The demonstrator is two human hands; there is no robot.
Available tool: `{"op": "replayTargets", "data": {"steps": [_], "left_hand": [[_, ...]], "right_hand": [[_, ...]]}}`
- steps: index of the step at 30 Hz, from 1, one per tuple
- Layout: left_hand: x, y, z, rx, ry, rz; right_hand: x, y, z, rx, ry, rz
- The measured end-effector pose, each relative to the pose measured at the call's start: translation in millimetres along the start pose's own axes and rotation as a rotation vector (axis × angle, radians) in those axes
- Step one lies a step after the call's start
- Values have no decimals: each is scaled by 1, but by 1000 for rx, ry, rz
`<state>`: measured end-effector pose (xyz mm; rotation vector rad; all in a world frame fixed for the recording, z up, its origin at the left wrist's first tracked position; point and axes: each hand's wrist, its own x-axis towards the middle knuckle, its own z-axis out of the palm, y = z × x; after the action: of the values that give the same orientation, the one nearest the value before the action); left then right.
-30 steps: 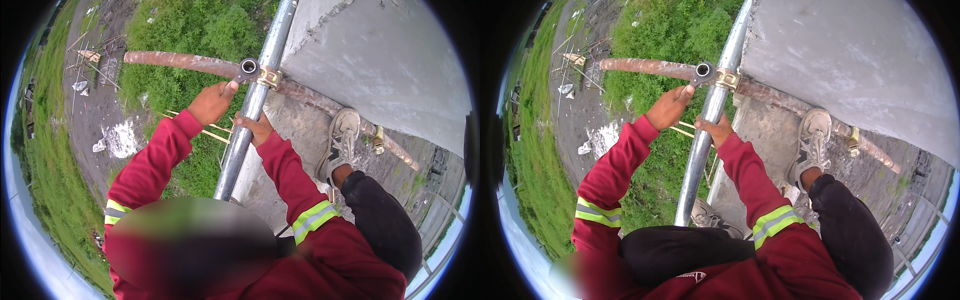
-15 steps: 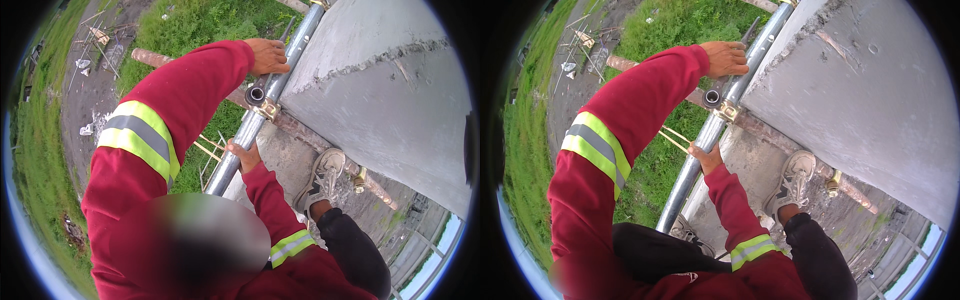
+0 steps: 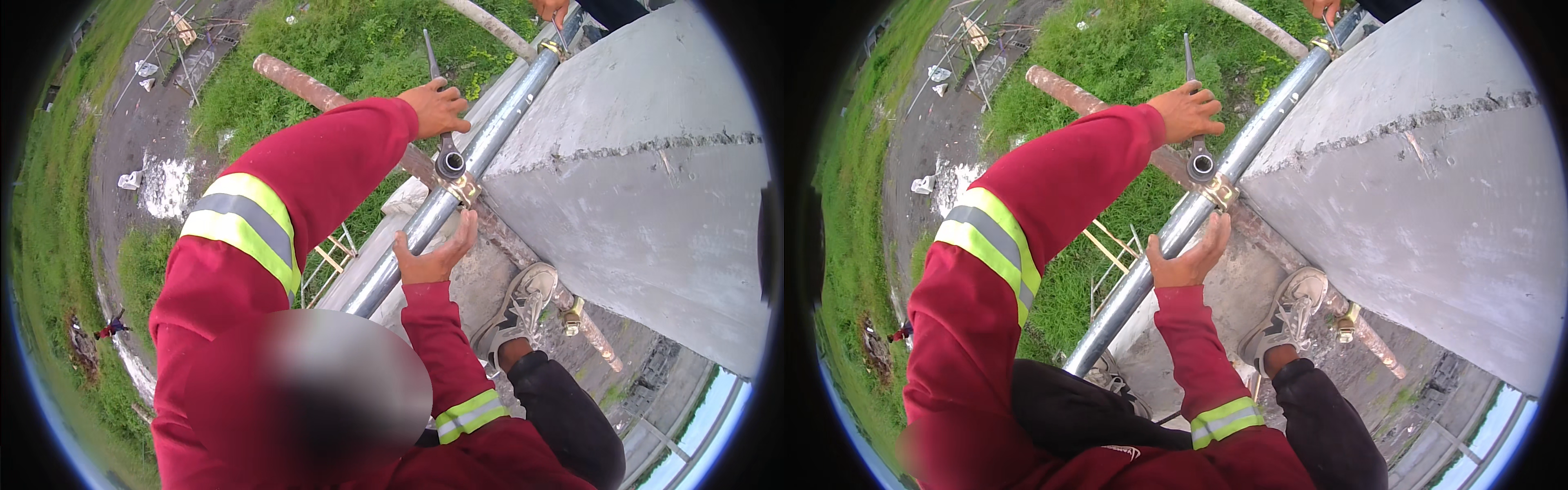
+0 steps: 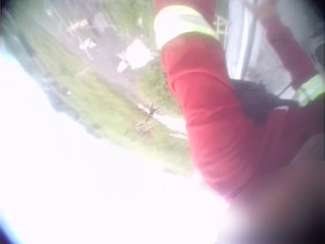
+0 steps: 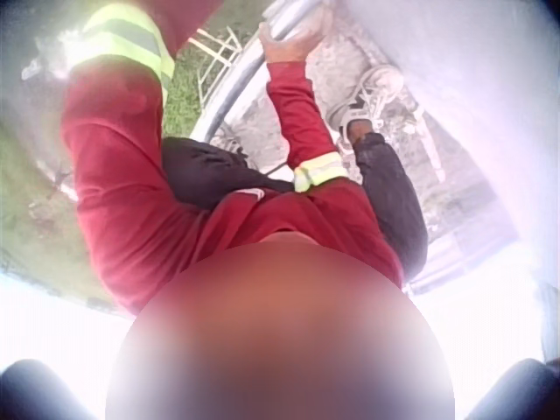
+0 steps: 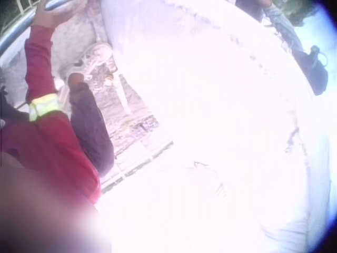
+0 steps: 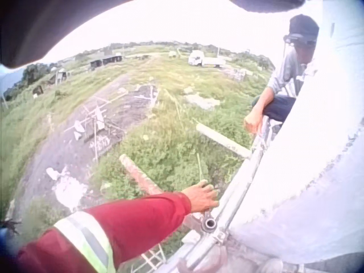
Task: The person uses a hammer to tighten metal clamps that secure scaffolding poles to a concrete structure. The person repeatedly strikes the clamps to ensure they are firmly attached.
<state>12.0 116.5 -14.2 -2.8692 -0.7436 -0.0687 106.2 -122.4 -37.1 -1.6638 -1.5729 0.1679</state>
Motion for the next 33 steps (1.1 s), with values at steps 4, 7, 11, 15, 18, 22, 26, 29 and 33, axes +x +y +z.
{"op": "replayTargets", "data": {"steps": [4, 7, 11, 15, 18, 22, 26, 29, 33], "left_hand": [[8, 3, -2, 89, 165, 50], [9, 6, -6, 118, 224, 64], [5, 4, -11, 43, 28, -37], [-25, -4, -22, 48, -45, -110], [-69, 8, -37, -59, -163, -232], [-123, 63, -57, -599, -302, -437], [-129, 122, -63, -1143, -278, -560], [-127, 134, -59, -1174, -267, -611], [-127, 136, -56, -1225, -240, -692]], "right_hand": [[36, -3, -4, -220, -184, -270], [68, 2, -15, -236, -445, -262], [91, 1, -36, -438, -601, -351], [99, 1, -42, -495, -650, -384], [99, 7, -40, -422, -635, -414], [101, 12, -39, -406, -641, -456], [119, -3, -37, -346, -673, -434], [150, -15, -35, -592, -893, -243], [166, -29, -20, -858, -893, -196]]}}
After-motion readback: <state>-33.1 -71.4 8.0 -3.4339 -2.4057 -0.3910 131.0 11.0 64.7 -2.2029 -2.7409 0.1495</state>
